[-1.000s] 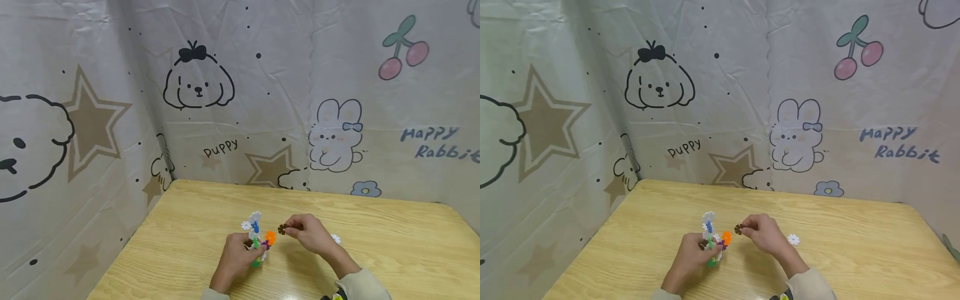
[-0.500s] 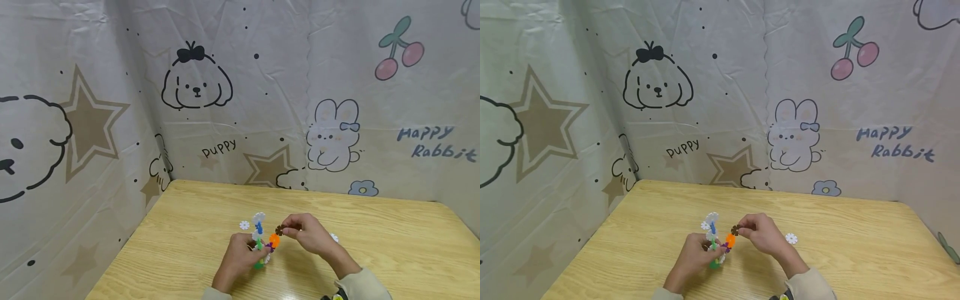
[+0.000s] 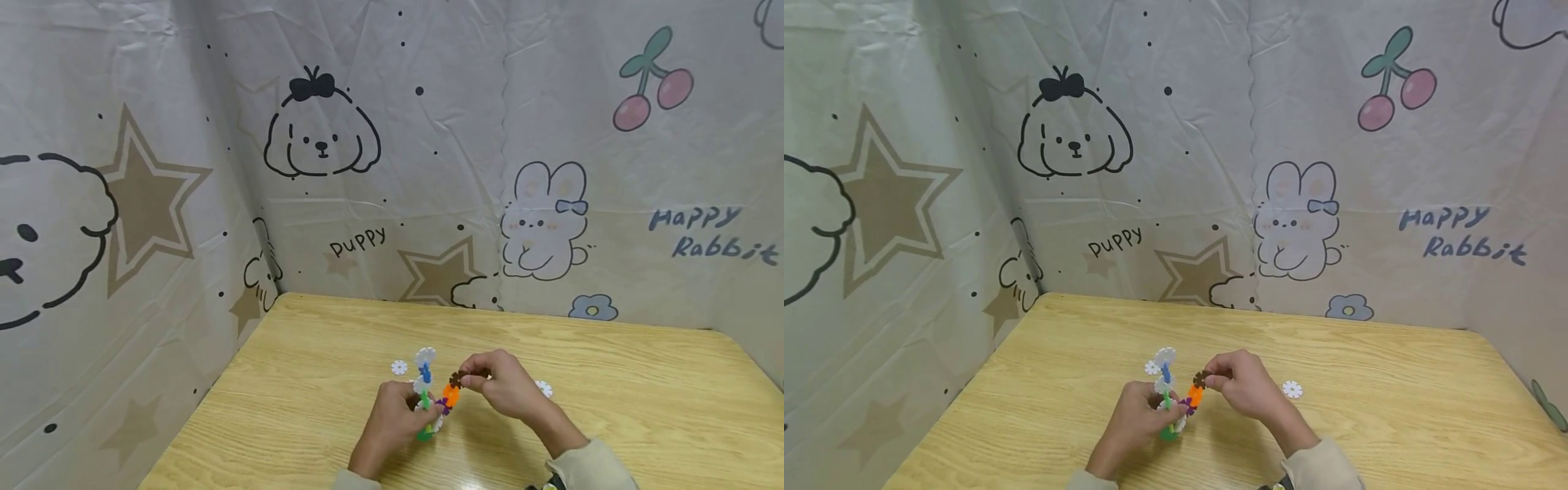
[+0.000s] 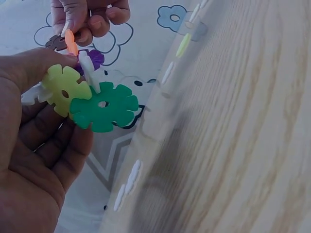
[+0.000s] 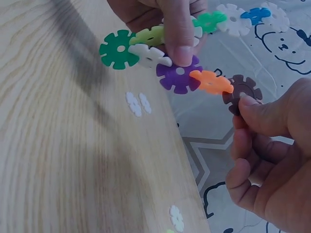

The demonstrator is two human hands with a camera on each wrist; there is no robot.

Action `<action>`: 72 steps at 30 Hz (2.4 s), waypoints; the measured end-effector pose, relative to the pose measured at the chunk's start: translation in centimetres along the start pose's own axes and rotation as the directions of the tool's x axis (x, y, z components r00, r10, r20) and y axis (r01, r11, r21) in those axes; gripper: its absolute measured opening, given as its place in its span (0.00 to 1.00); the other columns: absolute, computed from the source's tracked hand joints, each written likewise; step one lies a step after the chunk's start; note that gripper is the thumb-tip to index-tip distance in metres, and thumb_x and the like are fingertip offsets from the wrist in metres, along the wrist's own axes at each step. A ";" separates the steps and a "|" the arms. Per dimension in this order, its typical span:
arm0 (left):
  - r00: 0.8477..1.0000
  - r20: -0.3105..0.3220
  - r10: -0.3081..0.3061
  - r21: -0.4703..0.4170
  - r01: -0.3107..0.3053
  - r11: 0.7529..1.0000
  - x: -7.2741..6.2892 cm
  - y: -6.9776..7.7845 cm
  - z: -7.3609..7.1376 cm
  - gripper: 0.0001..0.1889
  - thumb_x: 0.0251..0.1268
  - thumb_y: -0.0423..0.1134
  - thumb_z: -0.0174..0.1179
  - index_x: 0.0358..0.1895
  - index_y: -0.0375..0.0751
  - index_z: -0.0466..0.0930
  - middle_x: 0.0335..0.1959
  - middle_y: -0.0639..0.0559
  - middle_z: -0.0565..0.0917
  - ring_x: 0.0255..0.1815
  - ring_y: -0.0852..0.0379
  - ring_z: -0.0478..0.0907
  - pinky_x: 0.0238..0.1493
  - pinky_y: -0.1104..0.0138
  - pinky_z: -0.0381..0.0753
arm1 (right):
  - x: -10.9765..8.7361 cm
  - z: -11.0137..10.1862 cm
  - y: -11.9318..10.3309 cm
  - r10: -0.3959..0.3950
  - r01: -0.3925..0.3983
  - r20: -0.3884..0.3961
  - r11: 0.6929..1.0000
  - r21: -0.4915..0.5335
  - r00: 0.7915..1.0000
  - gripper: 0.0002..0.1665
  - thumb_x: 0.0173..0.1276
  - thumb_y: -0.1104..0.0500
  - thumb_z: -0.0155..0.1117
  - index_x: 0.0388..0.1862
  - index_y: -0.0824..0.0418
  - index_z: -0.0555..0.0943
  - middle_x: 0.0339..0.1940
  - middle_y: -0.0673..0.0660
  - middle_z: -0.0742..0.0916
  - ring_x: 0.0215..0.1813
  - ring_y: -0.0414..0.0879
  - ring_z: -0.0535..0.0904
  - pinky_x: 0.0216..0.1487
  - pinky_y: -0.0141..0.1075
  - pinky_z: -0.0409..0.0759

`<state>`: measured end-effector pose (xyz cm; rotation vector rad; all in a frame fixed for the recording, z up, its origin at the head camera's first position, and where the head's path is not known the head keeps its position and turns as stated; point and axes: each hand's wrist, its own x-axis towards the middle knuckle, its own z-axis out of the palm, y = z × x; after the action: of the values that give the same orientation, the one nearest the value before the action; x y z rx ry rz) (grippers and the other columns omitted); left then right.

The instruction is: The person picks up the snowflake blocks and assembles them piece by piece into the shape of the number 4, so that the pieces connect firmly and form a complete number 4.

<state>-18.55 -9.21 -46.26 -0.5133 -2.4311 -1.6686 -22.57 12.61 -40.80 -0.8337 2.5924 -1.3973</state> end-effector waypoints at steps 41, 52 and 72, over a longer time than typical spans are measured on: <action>0.997 0.060 -0.055 -0.008 0.055 0.998 0.1 0.2 -0.4 0.08 0.57 0.46 0.73 0.31 0.47 0.86 0.27 0.62 0.84 0.24 0.64 0.75 0.26 0.70 0.77 | -0.2 0.1 0.1 -0.044 0.046 0.052 0.999 -0.027 0.998 0.08 0.68 0.70 0.64 0.34 0.58 0.84 0.29 0.48 0.85 0.31 0.41 0.77 0.31 0.35 0.76; 1.000 0.000 -0.023 -0.014 0.023 1.000 0.6 1.0 -0.5 0.08 0.60 0.45 0.71 0.31 0.45 0.85 0.26 0.62 0.84 0.23 0.67 0.75 0.24 0.73 0.75 | -0.3 0.3 -0.4 -0.083 0.084 0.057 0.996 -0.007 0.995 0.06 0.68 0.69 0.65 0.34 0.59 0.85 0.28 0.46 0.83 0.31 0.40 0.76 0.30 0.35 0.76; 0.998 -0.070 0.002 -0.189 -0.015 0.982 0.7 1.5 -1.0 0.05 0.56 0.30 0.72 0.30 0.32 0.87 0.32 0.46 0.88 0.27 0.62 0.83 0.29 0.71 0.82 | 0.2 1.7 -0.9 -0.114 0.110 0.051 0.990 0.084 0.992 0.04 0.67 0.68 0.66 0.36 0.61 0.86 0.32 0.47 0.86 0.33 0.40 0.79 0.32 0.34 0.78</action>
<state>-18.72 -9.51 -44.41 -0.4807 -2.2312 -1.8928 -21.80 10.80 -41.03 -1.0055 2.4648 -1.4744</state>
